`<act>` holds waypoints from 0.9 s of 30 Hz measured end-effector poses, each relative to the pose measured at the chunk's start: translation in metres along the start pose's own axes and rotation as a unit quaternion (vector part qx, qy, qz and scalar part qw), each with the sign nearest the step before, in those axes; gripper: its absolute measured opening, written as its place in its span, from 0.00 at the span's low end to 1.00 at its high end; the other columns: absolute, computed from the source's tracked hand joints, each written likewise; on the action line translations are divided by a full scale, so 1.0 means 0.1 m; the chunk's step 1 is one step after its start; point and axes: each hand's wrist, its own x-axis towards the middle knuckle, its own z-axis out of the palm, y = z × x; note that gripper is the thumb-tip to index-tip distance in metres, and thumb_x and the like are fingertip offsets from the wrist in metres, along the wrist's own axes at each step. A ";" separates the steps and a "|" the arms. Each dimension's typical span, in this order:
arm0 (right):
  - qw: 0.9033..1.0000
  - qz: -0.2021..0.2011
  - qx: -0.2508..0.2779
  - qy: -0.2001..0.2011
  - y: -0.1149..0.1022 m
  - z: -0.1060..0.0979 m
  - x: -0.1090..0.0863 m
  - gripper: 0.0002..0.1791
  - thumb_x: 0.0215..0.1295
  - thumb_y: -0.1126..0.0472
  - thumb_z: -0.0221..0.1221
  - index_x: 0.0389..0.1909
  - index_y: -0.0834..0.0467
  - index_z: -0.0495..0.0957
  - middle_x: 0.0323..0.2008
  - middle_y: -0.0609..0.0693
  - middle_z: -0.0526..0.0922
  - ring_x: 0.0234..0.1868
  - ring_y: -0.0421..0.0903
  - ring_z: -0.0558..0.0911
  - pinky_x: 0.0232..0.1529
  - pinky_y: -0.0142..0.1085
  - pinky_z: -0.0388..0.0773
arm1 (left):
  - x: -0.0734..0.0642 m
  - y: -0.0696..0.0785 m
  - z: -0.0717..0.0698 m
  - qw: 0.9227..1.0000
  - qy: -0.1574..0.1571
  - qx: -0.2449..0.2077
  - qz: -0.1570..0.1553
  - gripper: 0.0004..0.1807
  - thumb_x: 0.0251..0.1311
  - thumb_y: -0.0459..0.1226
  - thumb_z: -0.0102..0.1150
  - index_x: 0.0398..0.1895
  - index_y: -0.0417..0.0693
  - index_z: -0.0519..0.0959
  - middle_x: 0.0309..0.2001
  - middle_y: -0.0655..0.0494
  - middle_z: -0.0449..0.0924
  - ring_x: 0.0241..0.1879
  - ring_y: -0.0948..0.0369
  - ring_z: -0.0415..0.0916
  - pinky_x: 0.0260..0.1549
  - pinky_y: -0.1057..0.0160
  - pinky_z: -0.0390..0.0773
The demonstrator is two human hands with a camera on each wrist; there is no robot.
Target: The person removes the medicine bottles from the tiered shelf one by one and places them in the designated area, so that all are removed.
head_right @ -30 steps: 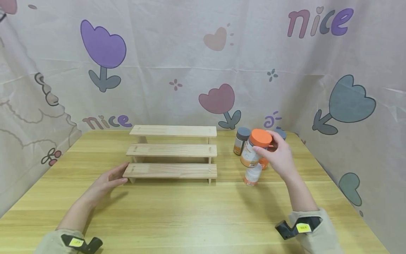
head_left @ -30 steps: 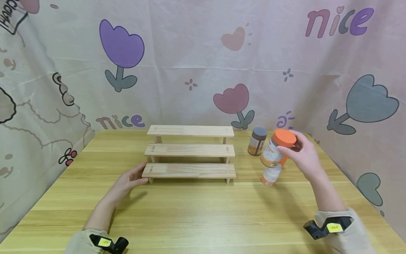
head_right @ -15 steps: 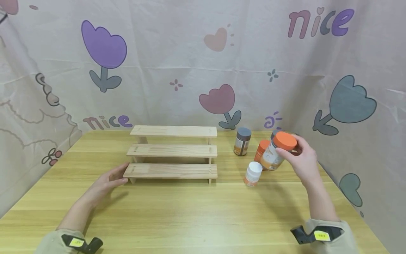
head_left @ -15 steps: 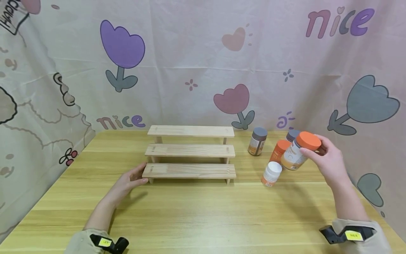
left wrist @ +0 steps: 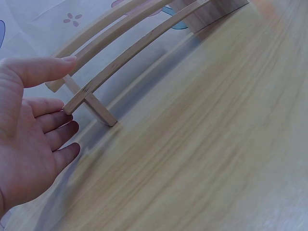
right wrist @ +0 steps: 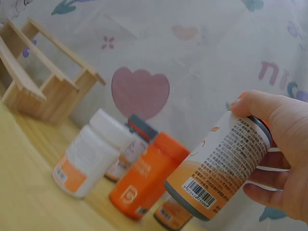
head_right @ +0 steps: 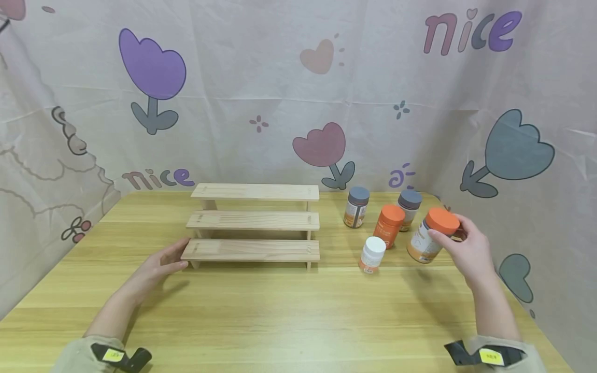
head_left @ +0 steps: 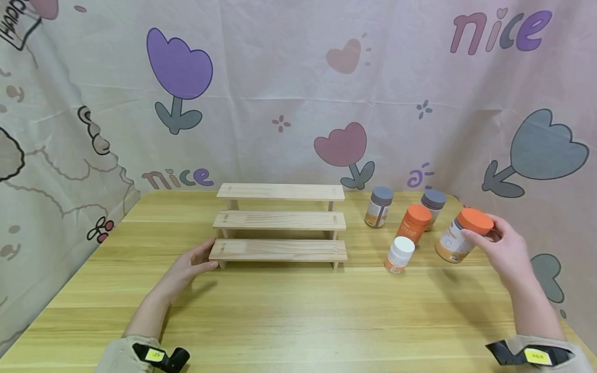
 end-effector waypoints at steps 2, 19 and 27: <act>1.000 0.013 -0.005 -0.008 0.07 0.01 0.00 0.41 0.62 0.47 0.58 0.69 0.62 0.54 0.55 0.53 0.67 0.44 0.29 0.65 0.50 0.34 0.69 | 0.00 0.00 0.00 1.000 -0.001 -0.002 0.002 0.38 0.64 0.35 0.52 0.70 0.30 0.45 0.69 0.31 0.44 0.66 0.39 0.47 0.62 0.53 0.56; 0.999 0.032 -0.039 -0.017 0.38 0.12 0.03 0.40 0.63 0.48 0.57 0.64 0.72 0.55 0.55 0.69 0.66 0.38 0.31 0.64 0.32 0.24 0.65 | 0.01 0.00 0.00 1.000 -0.004 -0.002 0.001 0.38 0.64 0.35 0.51 0.70 0.30 0.44 0.69 0.31 0.43 0.66 0.38 0.46 0.61 0.43 0.49; 0.998 0.048 -0.039 -0.016 0.42 0.14 0.05 0.40 0.63 0.49 0.56 0.64 0.72 0.55 0.55 0.71 0.65 0.48 0.58 0.68 0.38 0.38 0.71 | 0.01 -0.01 0.00 1.000 -0.003 0.000 0.002 0.38 0.64 0.35 0.51 0.70 0.30 0.44 0.69 0.31 0.43 0.67 0.39 0.46 0.62 0.49 0.53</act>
